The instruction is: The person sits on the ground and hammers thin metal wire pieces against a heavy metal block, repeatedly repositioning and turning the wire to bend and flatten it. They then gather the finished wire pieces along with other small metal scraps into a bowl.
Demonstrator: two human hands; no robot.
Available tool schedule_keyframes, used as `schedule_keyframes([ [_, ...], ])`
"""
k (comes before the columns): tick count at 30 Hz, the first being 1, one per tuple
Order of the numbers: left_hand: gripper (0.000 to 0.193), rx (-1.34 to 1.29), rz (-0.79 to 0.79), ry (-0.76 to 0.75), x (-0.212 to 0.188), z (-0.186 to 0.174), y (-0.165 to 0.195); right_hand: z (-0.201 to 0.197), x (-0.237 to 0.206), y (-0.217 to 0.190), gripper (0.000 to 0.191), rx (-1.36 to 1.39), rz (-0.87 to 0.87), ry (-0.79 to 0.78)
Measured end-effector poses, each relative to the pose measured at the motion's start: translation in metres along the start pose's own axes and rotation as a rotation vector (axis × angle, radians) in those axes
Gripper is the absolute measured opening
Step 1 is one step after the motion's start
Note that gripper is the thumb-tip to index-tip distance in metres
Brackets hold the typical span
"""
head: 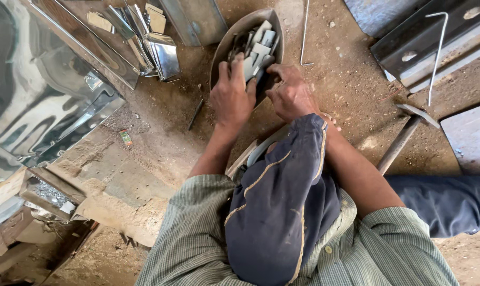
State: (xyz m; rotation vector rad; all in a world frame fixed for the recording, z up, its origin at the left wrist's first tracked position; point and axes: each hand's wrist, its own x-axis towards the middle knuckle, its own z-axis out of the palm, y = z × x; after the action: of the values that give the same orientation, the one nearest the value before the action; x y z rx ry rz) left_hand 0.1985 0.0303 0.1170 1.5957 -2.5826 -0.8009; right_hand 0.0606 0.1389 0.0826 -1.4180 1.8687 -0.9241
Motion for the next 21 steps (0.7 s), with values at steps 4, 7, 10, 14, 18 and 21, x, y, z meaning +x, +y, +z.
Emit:
schedule_keyframes([
  [4, 0.071, -0.307, 0.05, 0.153, -0.011, -0.002, -0.001, 0.002, 0.003, 0.001, 0.02, -0.022, 0.101, -0.13],
  [7, 0.075, -0.305, -0.04, -0.034, -0.012, 0.0, -0.013, -0.001, 0.006, -0.003, 0.046, 0.104, 0.312, -0.239],
  [10, 0.075, -0.087, -0.053, -0.138, -0.022, 0.008, -0.023, -0.001, 0.006, -0.005, 0.063, 0.253, 0.411, -0.284],
  [14, 0.105, -0.351, -0.044, -0.186, -0.049, 0.031, -0.022, 0.006, 0.003, -0.002, 0.088, 0.255, 0.415, -0.347],
  [18, 0.092, -0.408, 0.143, -0.051, -0.079, 0.043, -0.01, 0.015, 0.006, 0.001, 0.109, -0.339, 0.151, -0.229],
  [21, 0.079, -0.528, 0.126, -0.105, -0.082, 0.037, -0.008, 0.015, 0.013, -0.004, 0.063, 0.163, 0.805, -0.311],
])
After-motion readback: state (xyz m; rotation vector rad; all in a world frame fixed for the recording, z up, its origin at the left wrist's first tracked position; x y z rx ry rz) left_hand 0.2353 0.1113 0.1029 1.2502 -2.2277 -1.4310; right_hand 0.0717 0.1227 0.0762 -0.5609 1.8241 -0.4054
